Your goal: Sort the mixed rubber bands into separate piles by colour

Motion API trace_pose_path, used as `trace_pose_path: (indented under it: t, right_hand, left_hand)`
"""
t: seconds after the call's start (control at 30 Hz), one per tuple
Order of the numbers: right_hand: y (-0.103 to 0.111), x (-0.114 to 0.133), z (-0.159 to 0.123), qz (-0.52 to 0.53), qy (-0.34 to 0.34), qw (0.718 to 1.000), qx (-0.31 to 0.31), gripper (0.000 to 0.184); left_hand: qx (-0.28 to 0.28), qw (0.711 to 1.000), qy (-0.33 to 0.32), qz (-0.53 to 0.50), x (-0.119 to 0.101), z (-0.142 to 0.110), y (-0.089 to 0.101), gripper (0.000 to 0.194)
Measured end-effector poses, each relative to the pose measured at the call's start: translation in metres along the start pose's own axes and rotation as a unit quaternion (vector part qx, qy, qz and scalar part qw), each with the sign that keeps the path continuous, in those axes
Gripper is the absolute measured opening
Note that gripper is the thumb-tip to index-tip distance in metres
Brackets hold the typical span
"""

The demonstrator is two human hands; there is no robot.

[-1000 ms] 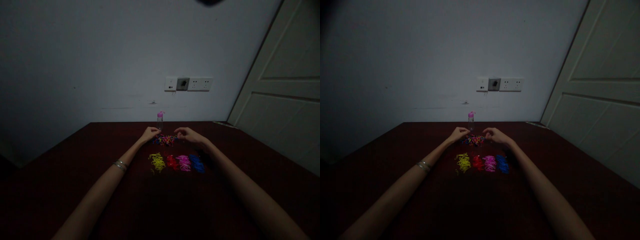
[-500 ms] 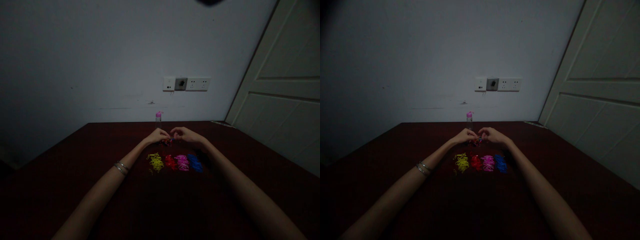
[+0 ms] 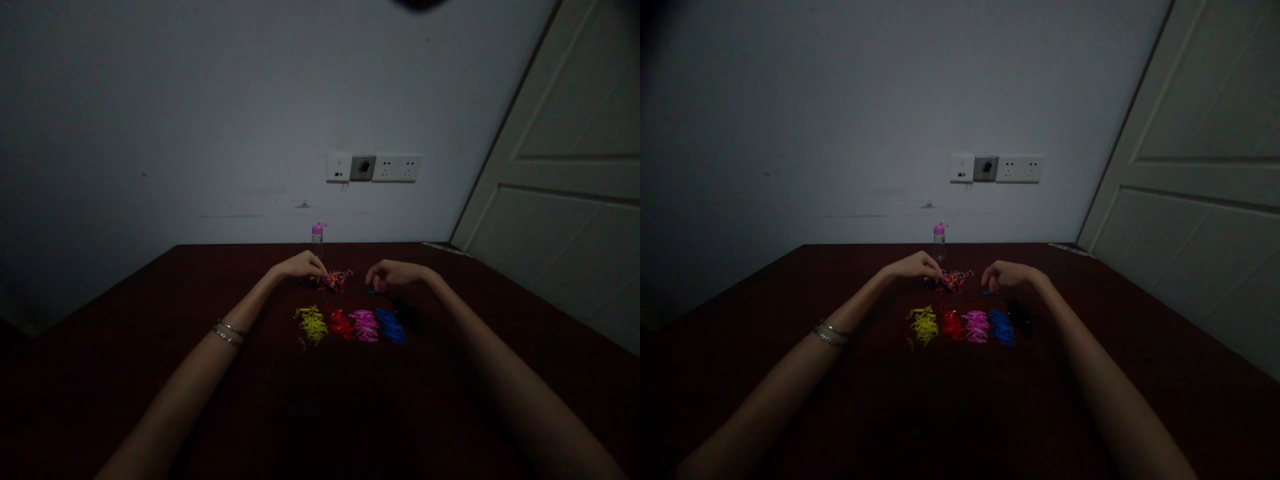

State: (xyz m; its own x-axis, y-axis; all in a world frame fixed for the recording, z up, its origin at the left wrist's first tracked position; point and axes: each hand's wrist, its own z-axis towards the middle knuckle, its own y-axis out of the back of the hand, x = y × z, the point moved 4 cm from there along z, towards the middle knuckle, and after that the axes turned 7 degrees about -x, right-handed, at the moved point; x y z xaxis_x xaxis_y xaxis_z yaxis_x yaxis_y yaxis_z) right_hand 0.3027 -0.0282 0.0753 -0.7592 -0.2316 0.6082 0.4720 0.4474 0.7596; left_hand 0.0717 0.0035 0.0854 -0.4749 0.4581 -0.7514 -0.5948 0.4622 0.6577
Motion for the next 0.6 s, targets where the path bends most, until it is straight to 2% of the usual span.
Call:
trace_pose_path:
  t: [0.13,0.27,0.43,0.6]
  right_hand:
    - [-0.009,-0.014,-0.003,0.020,-0.077,0.992,0.100,0.035]
    - [-0.016,-0.017,-0.006,0.028,-0.122,0.981,0.148,0.035]
    - [-0.014,-0.019,-0.005,0.045,-0.132,0.981,0.135,0.040]
    - [-0.004,-0.027,-0.007,0.032,-0.156,0.983,0.092,0.033]
  left_hand:
    - [0.116,0.993,0.018,0.025,0.000,-0.016,0.013,0.022]
    - [0.191,0.978,0.079,0.041,0.009,-0.029,0.017,0.021]
    - [0.243,0.960,0.133,0.038,0.026,-0.032,0.007,0.021]
    - [0.265,0.949,0.157,0.069,0.035,-0.030,0.000,0.019]
